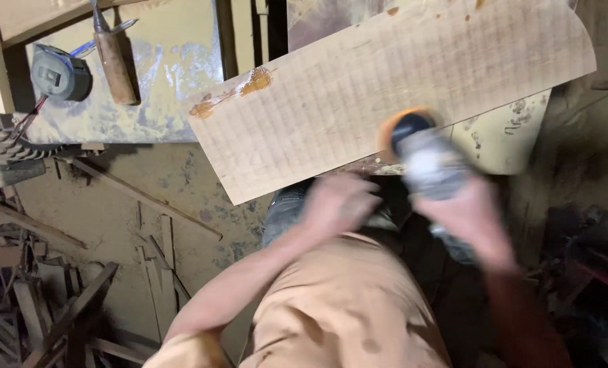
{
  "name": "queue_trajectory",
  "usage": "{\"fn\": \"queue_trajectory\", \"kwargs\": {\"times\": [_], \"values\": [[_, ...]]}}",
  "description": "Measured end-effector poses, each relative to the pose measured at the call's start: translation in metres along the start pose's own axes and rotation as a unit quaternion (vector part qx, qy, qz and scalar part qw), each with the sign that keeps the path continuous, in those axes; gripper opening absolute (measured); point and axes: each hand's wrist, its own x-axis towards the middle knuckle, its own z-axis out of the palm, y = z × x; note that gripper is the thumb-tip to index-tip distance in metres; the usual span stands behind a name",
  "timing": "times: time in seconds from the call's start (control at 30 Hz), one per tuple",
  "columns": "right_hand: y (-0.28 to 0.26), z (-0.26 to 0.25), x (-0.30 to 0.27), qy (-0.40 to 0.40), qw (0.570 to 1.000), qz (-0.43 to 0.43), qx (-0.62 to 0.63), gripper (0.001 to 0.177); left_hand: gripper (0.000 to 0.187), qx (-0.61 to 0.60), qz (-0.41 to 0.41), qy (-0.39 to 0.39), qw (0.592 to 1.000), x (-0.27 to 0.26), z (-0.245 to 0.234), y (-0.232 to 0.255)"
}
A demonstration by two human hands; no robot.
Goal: Applying glue to a wooden component and sanding a wooden board with a power sander
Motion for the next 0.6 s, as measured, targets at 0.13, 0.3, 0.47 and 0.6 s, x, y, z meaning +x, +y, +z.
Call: {"fn": "queue_trajectory", "kwargs": {"times": [0.13,0.3,0.47,0.6], "values": [[-0.079,0.052,-0.021,-0.2,0.94,0.149,-0.233,0.068,0.006,0.292,-0.092,0.152,0.94,-0.066,-0.089,-0.052],[-0.091,0.097,-0.025,-0.277,0.915,0.083,-0.282,0.061,0.023,0.212,-0.206,0.386,0.874,-0.118,-0.136,-0.109],[-0.059,0.1,-0.01,-0.29,0.914,0.075,-0.273,0.071,0.03,-0.013,-0.355,0.399,0.845,-0.116,-0.118,-0.14],[-0.062,0.052,0.008,-0.241,0.931,0.153,-0.227,0.067,0.037,0.01,-0.343,0.406,0.847,-0.102,-0.108,-0.118]]}}
